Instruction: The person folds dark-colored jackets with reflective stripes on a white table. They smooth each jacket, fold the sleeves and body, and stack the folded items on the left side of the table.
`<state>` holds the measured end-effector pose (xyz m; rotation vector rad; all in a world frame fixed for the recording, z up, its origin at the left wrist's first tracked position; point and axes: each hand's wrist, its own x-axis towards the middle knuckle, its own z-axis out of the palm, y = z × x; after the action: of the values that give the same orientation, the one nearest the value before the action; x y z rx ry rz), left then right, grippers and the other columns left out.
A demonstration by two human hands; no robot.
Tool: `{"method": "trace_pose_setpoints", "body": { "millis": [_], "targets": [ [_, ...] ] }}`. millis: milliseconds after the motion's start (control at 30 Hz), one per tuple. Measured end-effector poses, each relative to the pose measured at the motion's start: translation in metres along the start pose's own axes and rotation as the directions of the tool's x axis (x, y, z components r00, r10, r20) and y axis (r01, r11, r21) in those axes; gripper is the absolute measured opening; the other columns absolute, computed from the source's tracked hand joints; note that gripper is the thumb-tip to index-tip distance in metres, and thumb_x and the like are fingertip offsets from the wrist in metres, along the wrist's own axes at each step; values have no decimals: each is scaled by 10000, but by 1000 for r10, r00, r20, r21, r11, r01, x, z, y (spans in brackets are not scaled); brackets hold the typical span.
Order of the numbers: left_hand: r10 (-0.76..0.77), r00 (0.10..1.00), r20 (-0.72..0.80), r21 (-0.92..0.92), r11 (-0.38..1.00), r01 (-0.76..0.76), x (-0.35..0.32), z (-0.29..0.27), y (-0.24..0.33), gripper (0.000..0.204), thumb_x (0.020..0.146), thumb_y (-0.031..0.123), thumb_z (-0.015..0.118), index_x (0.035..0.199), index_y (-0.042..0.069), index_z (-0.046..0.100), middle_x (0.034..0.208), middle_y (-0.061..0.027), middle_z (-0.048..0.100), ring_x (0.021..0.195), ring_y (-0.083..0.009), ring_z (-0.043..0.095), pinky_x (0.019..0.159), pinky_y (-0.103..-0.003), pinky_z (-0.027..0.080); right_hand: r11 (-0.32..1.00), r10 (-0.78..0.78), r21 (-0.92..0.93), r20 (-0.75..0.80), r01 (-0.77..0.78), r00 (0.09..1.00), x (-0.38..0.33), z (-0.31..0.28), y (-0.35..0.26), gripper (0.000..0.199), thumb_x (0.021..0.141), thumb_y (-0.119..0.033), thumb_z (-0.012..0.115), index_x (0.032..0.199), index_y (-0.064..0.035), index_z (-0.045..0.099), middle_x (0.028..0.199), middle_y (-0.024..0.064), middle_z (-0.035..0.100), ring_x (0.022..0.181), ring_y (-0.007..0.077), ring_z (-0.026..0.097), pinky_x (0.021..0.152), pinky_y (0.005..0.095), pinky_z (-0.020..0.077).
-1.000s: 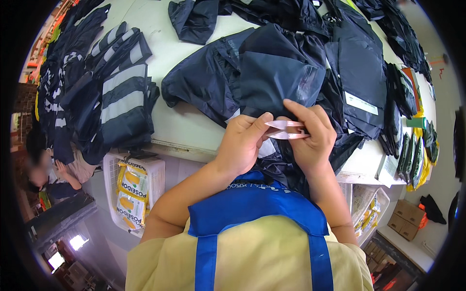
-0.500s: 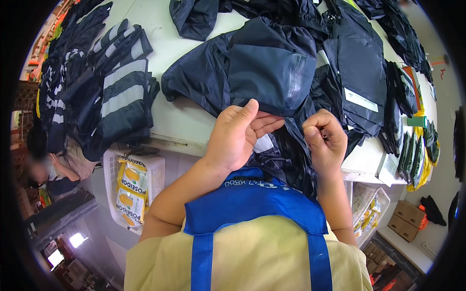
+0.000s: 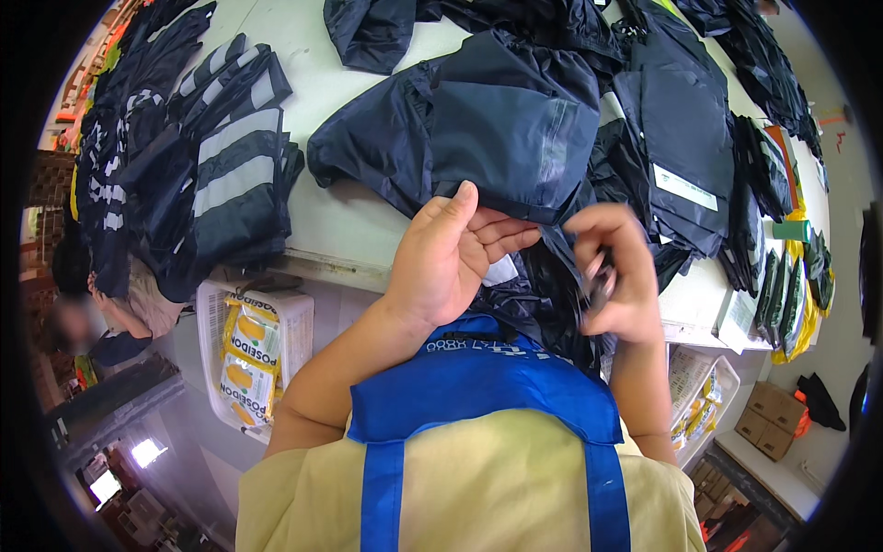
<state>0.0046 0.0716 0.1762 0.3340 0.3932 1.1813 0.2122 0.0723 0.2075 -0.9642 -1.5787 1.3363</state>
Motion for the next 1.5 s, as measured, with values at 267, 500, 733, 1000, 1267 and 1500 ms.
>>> {"method": "trace_pose_setpoints", "body": {
  "millis": [267,500,733,1000,1267,1500],
  "targets": [
    [22,999,-40,146,989,-16,-5,6,0,273,962,214,547,1098,-19,588,1035,-142,662,965,-228,637,901,-395,499,816,-193,-570,-121,91,974,4,-12,0,329,811,-224,732,1025,-2,614,862,73,575,747,140,558,675,262,470],
    [-14,999,-46,144,989,20,-7,8,-1,258,941,206,586,1060,-21,610,998,-122,665,924,-198,636,876,-377,505,834,-252,-528,-100,164,963,5,-4,5,307,729,-137,790,971,-7,653,851,65,591,709,143,584,632,252,482],
    [-12,997,-70,182,983,24,-10,7,-2,289,944,221,583,1080,-33,600,1014,-131,664,926,-198,635,874,-369,503,826,-243,-538,-74,167,967,4,-1,4,282,722,-116,791,944,-3,659,833,64,597,703,142,580,621,252,484],
    [-34,999,-25,163,986,38,-12,7,0,298,944,219,582,1098,-37,587,1025,-136,660,937,-199,636,871,-360,510,855,-339,-465,-169,229,925,-3,-4,20,312,705,-139,804,953,-15,662,816,58,602,684,135,578,561,242,461],
    [-37,998,-49,203,978,46,-14,11,-2,320,950,217,573,1140,-40,551,1048,-146,655,942,-203,639,870,-356,514,674,-453,-676,-59,298,890,-5,3,3,362,639,-124,829,948,-31,664,802,55,625,655,157,583,543,259,462],
    [-35,998,-48,209,977,45,-15,12,-5,308,950,218,573,1121,-36,556,1071,-139,651,955,-197,637,873,-364,515,636,-504,-686,-21,355,863,-5,5,10,300,691,-94,790,941,-30,638,769,36,605,651,145,570,568,259,458]
  ]
}}
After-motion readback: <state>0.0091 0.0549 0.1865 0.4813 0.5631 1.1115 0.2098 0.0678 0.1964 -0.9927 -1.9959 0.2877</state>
